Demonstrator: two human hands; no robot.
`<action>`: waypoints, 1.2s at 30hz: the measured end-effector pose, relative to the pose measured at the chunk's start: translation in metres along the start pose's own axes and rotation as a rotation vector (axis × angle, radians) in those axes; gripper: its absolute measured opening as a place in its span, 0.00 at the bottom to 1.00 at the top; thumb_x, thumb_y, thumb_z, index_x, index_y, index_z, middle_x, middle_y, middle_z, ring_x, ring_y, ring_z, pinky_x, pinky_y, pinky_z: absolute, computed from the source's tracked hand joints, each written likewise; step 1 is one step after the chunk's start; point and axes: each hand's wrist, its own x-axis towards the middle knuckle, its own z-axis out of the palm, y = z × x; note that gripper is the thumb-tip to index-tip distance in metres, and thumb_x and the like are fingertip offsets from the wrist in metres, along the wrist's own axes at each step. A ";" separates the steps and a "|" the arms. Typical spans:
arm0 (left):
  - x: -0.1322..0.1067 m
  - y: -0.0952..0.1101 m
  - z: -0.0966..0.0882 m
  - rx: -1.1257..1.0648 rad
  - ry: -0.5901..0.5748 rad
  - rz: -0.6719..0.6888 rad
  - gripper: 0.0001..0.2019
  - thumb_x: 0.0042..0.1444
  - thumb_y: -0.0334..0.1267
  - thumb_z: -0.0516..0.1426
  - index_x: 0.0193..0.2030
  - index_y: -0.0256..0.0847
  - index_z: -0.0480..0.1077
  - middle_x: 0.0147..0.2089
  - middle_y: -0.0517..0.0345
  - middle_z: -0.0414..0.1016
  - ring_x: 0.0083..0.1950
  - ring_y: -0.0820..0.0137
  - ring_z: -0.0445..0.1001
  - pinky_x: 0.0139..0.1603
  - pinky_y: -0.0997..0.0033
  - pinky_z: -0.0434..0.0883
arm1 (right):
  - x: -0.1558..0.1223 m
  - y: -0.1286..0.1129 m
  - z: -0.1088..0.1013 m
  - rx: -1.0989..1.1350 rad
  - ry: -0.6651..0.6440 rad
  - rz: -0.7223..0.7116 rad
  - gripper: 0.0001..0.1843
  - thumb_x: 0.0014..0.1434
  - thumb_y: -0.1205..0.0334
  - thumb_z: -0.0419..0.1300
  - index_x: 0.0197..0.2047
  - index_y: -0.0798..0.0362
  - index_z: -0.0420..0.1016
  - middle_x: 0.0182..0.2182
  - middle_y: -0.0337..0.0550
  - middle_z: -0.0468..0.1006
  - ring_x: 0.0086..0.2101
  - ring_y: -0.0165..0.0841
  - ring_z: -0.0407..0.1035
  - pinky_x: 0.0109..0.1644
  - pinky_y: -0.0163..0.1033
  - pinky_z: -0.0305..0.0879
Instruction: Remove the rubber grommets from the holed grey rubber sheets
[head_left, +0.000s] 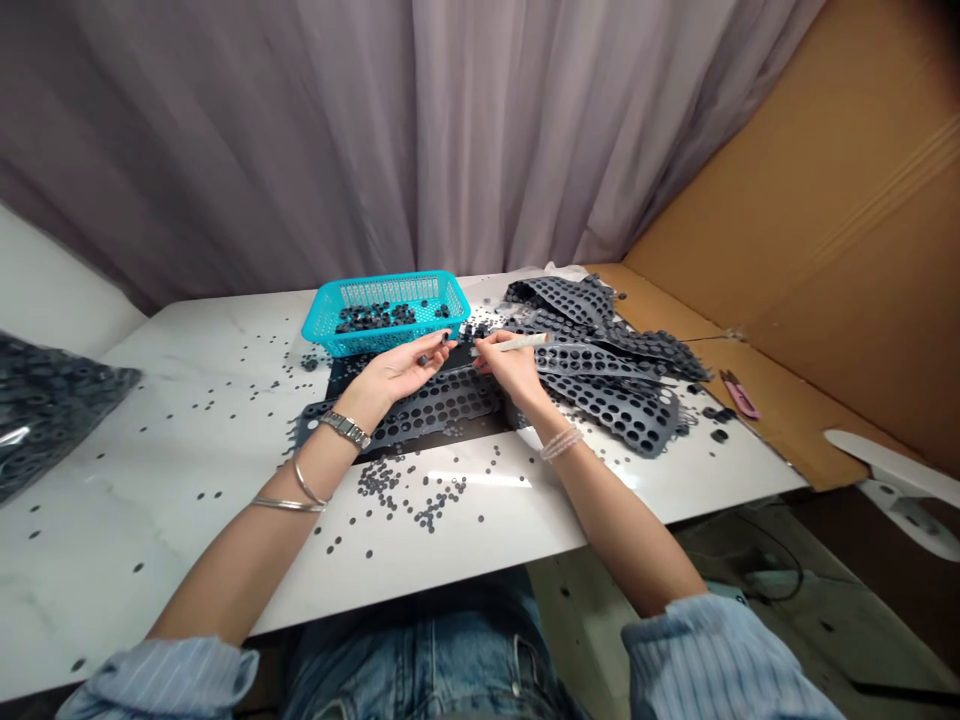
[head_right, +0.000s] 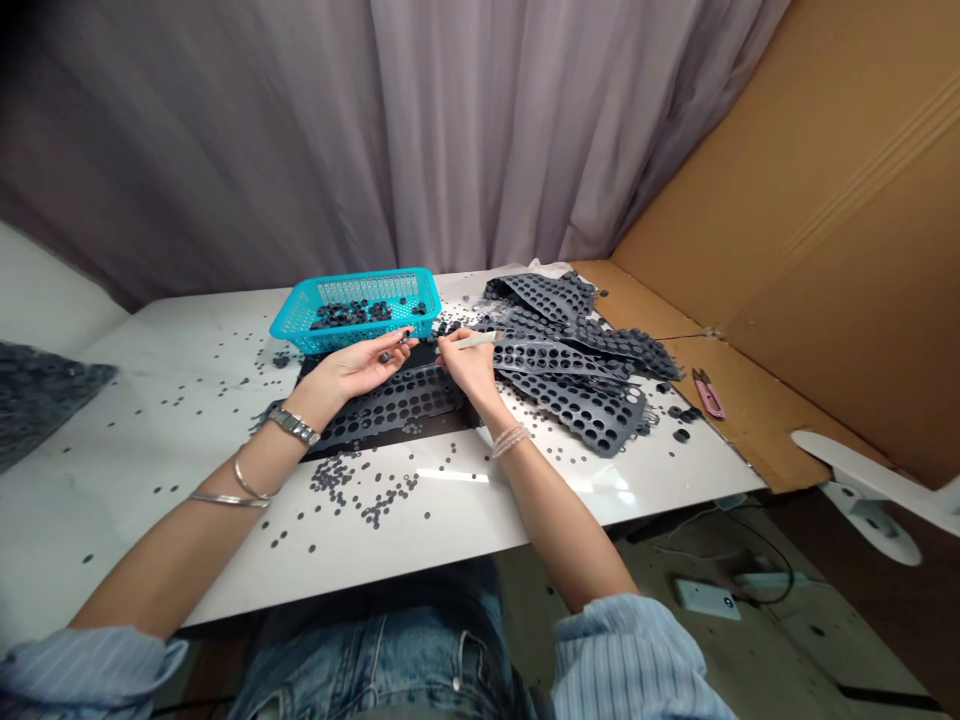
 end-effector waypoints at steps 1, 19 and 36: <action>-0.001 0.000 0.002 -0.011 0.011 0.000 0.07 0.63 0.23 0.55 0.39 0.29 0.75 0.39 0.44 0.78 0.35 0.77 0.76 0.35 0.82 0.76 | 0.000 0.000 0.001 -0.002 0.000 0.000 0.09 0.54 0.58 0.60 0.25 0.52 0.70 0.18 0.39 0.76 0.23 0.30 0.73 0.28 0.32 0.71; -0.018 0.006 0.016 -0.094 -0.044 -0.018 0.20 0.50 0.16 0.51 0.49 0.30 0.71 0.45 0.39 0.75 0.50 0.62 0.78 0.48 0.67 0.79 | -0.004 0.002 0.006 0.015 -0.094 -0.014 0.09 0.55 0.61 0.61 0.25 0.52 0.69 0.18 0.39 0.76 0.22 0.30 0.72 0.29 0.33 0.71; -0.004 -0.005 -0.010 1.490 0.104 0.410 0.13 0.58 0.31 0.52 0.43 0.39 0.78 0.25 0.59 0.71 0.26 0.71 0.66 0.29 0.71 0.60 | -0.010 0.009 0.016 -0.267 -0.231 -0.131 0.09 0.57 0.64 0.61 0.25 0.54 0.73 0.20 0.41 0.79 0.23 0.30 0.73 0.28 0.30 0.65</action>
